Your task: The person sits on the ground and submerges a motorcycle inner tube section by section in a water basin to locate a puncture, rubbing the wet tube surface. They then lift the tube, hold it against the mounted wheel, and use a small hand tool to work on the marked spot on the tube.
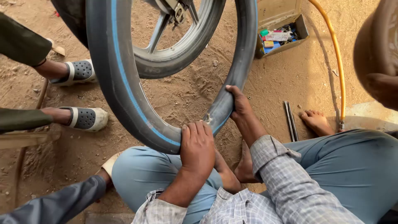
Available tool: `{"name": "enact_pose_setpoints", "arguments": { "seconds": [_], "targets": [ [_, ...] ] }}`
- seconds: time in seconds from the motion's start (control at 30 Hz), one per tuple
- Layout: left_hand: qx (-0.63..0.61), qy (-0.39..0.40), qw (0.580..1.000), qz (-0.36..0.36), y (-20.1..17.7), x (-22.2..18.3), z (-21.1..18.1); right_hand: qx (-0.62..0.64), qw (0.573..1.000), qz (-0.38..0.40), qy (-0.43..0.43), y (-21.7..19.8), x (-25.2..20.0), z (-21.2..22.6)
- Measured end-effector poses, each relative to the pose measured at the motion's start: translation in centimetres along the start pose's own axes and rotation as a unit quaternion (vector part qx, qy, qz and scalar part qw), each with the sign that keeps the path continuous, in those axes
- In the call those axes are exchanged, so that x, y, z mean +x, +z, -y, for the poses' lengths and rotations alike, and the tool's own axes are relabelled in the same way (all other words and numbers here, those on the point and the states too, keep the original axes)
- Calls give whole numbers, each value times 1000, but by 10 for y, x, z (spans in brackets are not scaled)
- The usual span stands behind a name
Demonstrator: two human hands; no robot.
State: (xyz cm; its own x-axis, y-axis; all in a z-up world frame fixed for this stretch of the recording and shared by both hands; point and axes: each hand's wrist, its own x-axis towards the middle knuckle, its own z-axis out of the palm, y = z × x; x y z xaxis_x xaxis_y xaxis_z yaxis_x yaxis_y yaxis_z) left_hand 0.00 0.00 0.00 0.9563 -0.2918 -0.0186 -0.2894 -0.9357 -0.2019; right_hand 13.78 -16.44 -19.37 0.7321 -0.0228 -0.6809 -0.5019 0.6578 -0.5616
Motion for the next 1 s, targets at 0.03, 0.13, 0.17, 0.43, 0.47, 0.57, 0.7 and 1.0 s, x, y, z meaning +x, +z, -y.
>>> {"name": "enact_pose_setpoints", "arguments": {
  "seconds": [0.03, 0.13, 0.17, 0.43, 0.47, 0.57, 0.7, 1.0],
  "targets": [
    [1, -5, 1000, 1, -8, -7, 2, -3, 1000, 4, 2, 9, -16, 7],
    [28, 7, 997, -69, -30, -27, 9, 48, 997, 57, -13, 35, -57, 29],
    [26, 20, 996, -80, -35, -32, 14, 67, 994, 82, -22, 44, -66, 36],
    [-57, 9, 975, -213, -18, -55, 30, 124, 965, 226, -42, 79, -103, 74],
    [-79, 0, 972, -223, -19, -53, 31, 121, 960, 246, -64, 83, -107, 78],
    [-125, -18, 964, -234, -21, -52, 31, 131, 951, 267, -80, 82, -109, 79],
    [-179, -27, 956, -230, -22, -48, 31, 105, 966, 230, -59, 73, -102, 76],
    [-154, -103, 938, -292, -44, -31, 38, 96, 977, 192, -3, 55, -67, 21]
  ]
}}
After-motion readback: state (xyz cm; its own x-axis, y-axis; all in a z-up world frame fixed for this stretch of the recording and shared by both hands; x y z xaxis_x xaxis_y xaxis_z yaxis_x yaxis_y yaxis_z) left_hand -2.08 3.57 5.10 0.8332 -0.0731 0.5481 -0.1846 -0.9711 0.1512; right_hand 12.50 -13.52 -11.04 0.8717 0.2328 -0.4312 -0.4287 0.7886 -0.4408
